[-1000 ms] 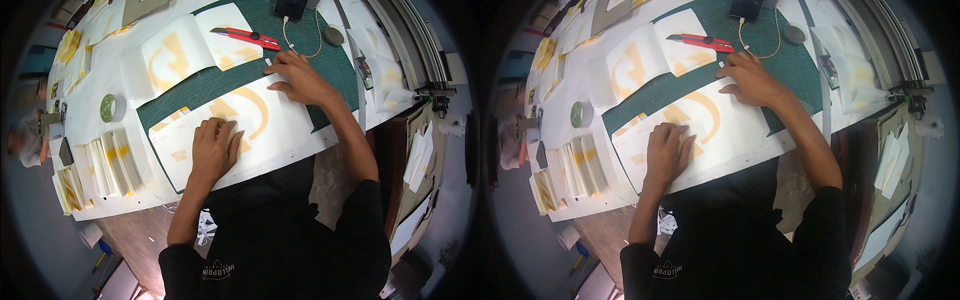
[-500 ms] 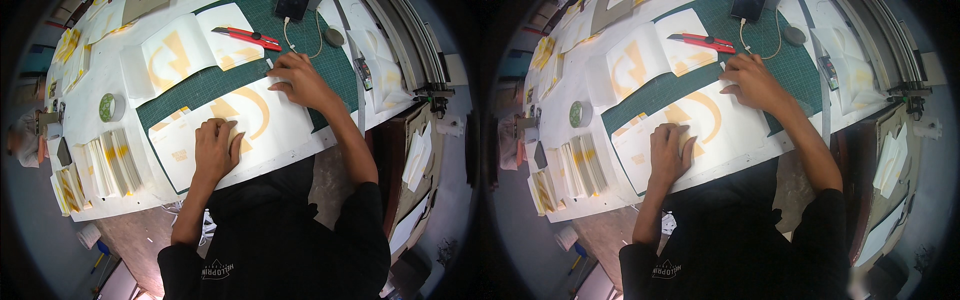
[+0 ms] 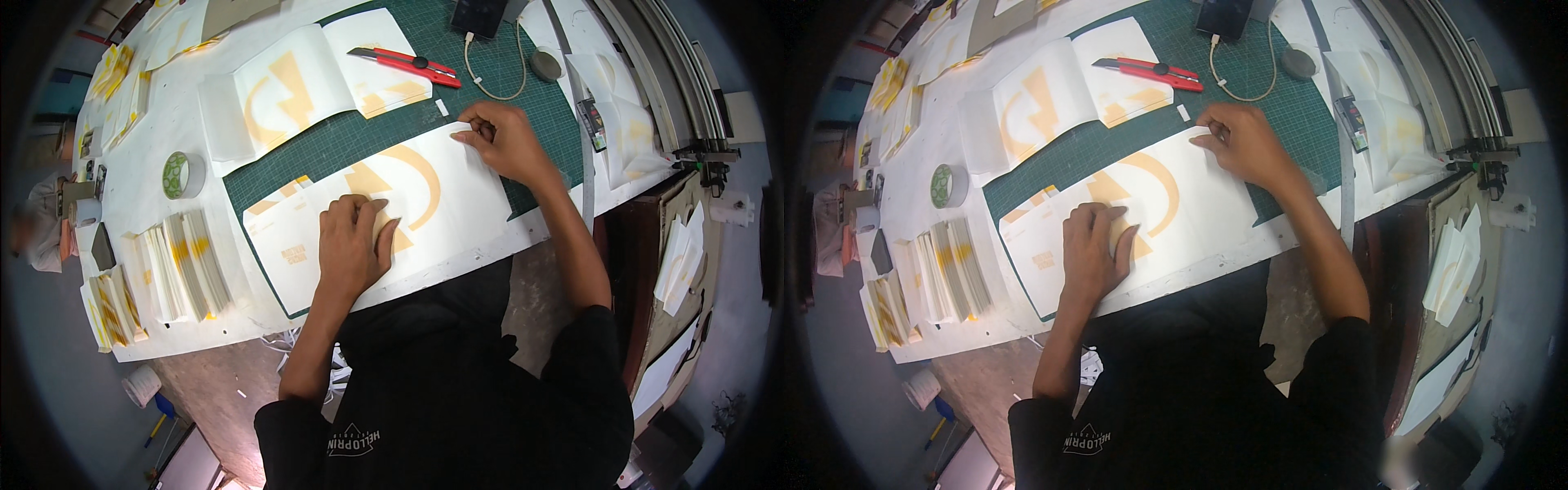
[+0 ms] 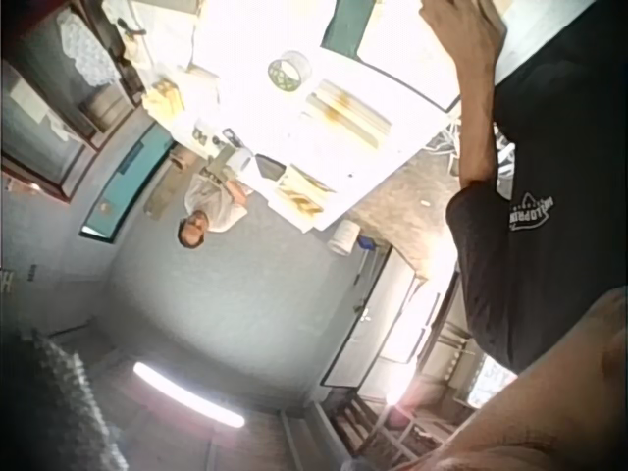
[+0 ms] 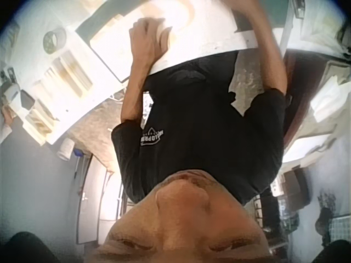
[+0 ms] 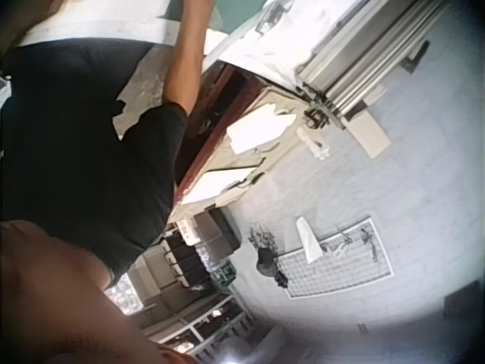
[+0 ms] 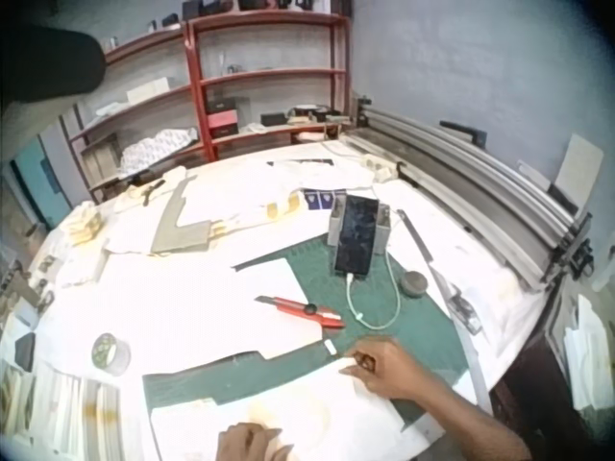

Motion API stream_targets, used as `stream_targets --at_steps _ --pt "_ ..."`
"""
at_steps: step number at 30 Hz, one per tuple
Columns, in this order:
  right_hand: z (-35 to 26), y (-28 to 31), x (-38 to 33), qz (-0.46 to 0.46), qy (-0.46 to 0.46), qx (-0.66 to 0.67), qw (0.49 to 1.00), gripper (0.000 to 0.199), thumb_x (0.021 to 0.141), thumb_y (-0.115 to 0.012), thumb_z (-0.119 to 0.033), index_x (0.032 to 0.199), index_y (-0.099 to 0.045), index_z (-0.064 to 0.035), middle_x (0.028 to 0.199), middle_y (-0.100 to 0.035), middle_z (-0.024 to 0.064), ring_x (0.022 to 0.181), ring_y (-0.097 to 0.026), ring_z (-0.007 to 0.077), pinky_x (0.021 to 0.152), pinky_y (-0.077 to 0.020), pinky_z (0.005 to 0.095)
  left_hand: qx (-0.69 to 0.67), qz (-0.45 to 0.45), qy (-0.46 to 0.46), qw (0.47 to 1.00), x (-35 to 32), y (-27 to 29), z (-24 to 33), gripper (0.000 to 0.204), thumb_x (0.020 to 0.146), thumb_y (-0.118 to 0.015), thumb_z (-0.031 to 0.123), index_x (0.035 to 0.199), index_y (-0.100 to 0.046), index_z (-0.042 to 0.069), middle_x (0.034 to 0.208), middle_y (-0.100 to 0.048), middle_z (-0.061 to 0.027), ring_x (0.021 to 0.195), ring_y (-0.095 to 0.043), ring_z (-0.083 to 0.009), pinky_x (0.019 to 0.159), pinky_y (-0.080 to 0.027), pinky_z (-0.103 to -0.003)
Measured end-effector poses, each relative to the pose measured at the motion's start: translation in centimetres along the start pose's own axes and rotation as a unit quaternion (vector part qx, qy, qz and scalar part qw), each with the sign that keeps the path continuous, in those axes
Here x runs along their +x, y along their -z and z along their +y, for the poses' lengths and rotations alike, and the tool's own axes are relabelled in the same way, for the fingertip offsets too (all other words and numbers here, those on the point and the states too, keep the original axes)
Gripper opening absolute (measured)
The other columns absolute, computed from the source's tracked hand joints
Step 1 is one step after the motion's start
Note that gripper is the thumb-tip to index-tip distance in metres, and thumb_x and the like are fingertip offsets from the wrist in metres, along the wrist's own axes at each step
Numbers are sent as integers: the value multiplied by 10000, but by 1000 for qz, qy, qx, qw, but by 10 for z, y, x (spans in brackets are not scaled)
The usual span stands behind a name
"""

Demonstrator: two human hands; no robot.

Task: The person assembles a book by hand, placing a printed sheet into a folded cover and smoothing the pages. They repeatedly open and close the book to check the alignment and fit of the inserted sheet. The person handles multiple book units on a workbench, stacking completed items to the side.

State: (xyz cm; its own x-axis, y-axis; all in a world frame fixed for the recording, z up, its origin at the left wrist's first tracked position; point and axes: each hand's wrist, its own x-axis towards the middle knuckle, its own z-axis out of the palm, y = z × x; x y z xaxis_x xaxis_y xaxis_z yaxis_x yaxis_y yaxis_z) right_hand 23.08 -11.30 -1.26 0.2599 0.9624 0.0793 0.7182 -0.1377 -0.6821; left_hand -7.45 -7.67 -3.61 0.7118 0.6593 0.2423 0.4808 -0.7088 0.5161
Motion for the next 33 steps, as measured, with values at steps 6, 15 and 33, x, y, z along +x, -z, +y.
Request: stream_targets --at_steps 6,15,33 --pt "-7 0 -18 11 -104 98 990 265 874 -897 -168 1009 -749 6 760 -669 60 632 -581 120 600 -453 279 -1 6 2 1000 0 -1 0 342 886 -818 141 1189 -690 47 1137 -602 -178 1048 -592 -352 917 -464 -447" --pt "-38 -32 -110 130 -79 -51 987 243 908 -761 -41 1134 -728 44 934 -730 169 797 -713 274 724 -551 378 15 25 -26 999 0 -1 -2 374 902 -813 184 1229 -694 47 1091 -607 -126 979 -581 -273 828 -442 -414" --pt "-114 -85 -121 33 74 -116 990 482 980 -651 -104 1381 -566 149 1518 -452 386 1407 -450 549 1154 -397 641 -19 -17 -55 998 -1 3 -6 570 889 -722 35 1452 -666 111 1201 -668 -79 939 -599 -241 864 -439 -395"
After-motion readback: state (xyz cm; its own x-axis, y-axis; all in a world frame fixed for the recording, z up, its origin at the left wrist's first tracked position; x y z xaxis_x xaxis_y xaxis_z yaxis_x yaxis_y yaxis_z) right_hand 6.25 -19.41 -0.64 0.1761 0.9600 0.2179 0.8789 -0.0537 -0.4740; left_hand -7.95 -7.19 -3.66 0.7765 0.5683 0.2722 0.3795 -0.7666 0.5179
